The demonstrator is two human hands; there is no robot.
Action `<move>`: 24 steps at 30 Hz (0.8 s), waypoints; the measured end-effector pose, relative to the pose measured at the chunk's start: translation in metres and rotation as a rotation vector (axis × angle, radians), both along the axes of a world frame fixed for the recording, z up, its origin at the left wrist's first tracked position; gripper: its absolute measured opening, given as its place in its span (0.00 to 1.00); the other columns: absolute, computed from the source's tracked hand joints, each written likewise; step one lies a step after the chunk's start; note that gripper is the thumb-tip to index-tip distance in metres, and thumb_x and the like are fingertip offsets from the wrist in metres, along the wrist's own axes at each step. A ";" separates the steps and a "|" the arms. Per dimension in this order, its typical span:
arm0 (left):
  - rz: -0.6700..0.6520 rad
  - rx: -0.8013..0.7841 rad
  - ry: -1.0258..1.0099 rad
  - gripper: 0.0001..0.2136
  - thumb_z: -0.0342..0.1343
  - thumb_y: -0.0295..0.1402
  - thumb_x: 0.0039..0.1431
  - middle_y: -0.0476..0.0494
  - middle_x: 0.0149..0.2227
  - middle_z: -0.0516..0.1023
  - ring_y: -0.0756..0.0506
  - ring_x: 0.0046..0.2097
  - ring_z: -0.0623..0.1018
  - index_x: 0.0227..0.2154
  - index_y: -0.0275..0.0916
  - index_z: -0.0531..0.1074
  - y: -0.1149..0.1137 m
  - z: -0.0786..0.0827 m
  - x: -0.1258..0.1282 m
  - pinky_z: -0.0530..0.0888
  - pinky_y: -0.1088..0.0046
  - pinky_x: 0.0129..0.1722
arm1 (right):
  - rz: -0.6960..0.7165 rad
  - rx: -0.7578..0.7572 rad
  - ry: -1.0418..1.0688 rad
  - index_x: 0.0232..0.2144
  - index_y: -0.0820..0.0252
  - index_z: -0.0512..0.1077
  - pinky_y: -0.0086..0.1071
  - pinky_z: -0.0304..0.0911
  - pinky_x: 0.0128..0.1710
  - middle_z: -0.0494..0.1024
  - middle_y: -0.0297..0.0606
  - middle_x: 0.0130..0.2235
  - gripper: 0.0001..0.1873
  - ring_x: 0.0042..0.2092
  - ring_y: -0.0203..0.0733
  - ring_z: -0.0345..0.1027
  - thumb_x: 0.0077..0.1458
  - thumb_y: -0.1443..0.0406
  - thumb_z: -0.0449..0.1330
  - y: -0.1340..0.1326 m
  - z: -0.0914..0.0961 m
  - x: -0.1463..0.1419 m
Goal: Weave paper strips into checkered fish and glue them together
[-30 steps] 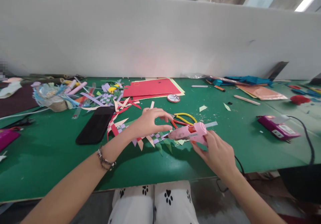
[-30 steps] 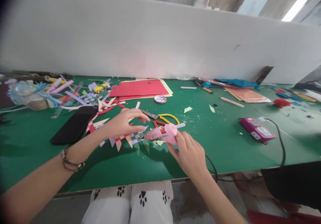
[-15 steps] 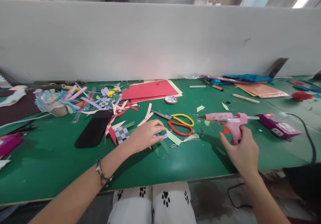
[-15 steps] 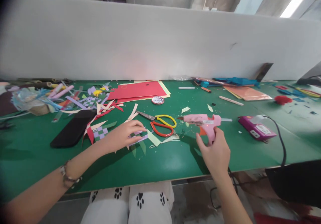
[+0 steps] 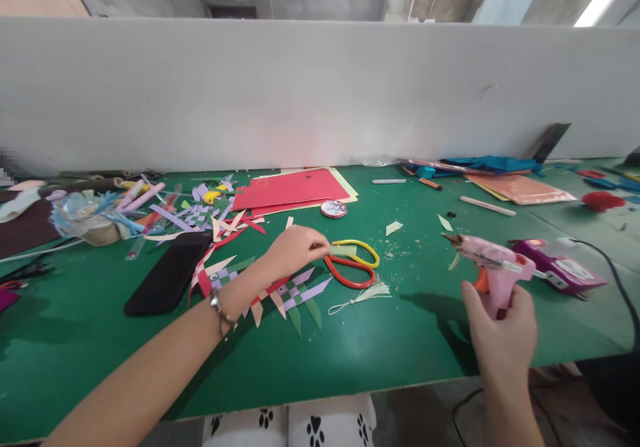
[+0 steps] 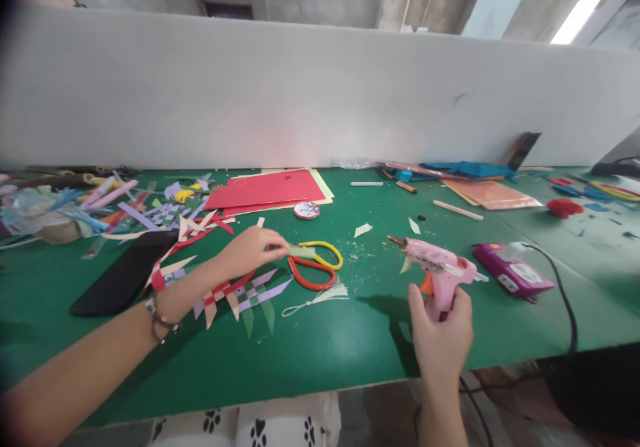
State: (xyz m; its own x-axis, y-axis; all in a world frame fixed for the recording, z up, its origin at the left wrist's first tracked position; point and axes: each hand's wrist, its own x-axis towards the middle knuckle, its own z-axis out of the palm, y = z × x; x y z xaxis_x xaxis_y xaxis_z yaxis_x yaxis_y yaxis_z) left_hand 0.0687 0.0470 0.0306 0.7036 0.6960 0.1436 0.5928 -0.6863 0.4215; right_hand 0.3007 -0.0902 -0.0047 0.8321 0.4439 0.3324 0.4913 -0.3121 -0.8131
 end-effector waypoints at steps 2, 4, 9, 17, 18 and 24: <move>0.113 -0.079 -0.078 0.13 0.46 0.34 0.53 0.45 0.27 0.77 0.48 0.29 0.73 0.24 0.35 0.74 0.020 0.007 0.020 0.63 0.74 0.29 | 0.006 0.009 0.038 0.24 0.58 0.58 0.30 0.49 0.22 0.58 0.29 0.22 0.18 0.23 0.34 0.51 0.35 0.51 0.54 -0.001 -0.001 0.001; 0.120 -0.095 -0.076 0.12 0.47 0.32 0.52 0.43 0.27 0.77 0.47 0.29 0.73 0.23 0.33 0.74 0.039 0.007 0.052 0.64 0.74 0.28 | -0.007 0.028 0.072 0.24 0.58 0.58 0.30 0.49 0.22 0.59 0.29 0.22 0.18 0.22 0.35 0.52 0.35 0.51 0.54 -0.002 -0.002 0.003; 0.053 -0.210 -0.067 0.16 0.53 0.28 0.47 0.40 0.35 0.77 0.47 0.32 0.75 0.41 0.31 0.70 0.060 -0.005 0.127 0.67 0.76 0.30 | 0.014 0.006 0.076 0.23 0.58 0.58 0.29 0.49 0.21 0.59 0.29 0.20 0.19 0.22 0.34 0.52 0.34 0.50 0.54 0.000 -0.004 0.005; -0.036 -0.353 -0.156 0.15 0.49 0.31 0.53 0.40 0.46 0.72 0.46 0.45 0.72 0.44 0.34 0.67 0.034 0.009 0.067 0.68 0.72 0.43 | 0.118 -0.065 0.039 0.25 0.59 0.60 0.30 0.50 0.22 0.61 0.30 0.22 0.22 0.23 0.35 0.53 0.32 0.49 0.55 0.002 -0.005 0.002; -0.037 -0.458 -0.237 0.15 0.48 0.33 0.54 0.40 0.46 0.72 0.46 0.46 0.72 0.44 0.35 0.67 0.027 0.009 0.056 0.68 0.70 0.43 | 0.144 -0.063 0.045 0.24 0.59 0.60 0.29 0.50 0.22 0.60 0.30 0.21 0.21 0.23 0.35 0.52 0.33 0.49 0.54 0.003 -0.005 -0.002; -0.091 -0.827 -0.447 0.28 0.59 0.33 0.44 0.36 0.52 0.66 0.42 0.48 0.69 0.51 0.36 0.60 -0.020 -0.006 0.059 0.67 0.66 0.45 | 0.249 -0.009 0.084 0.26 0.59 0.61 0.29 0.50 0.22 0.60 0.30 0.21 0.21 0.23 0.34 0.52 0.34 0.50 0.55 0.015 0.002 -0.031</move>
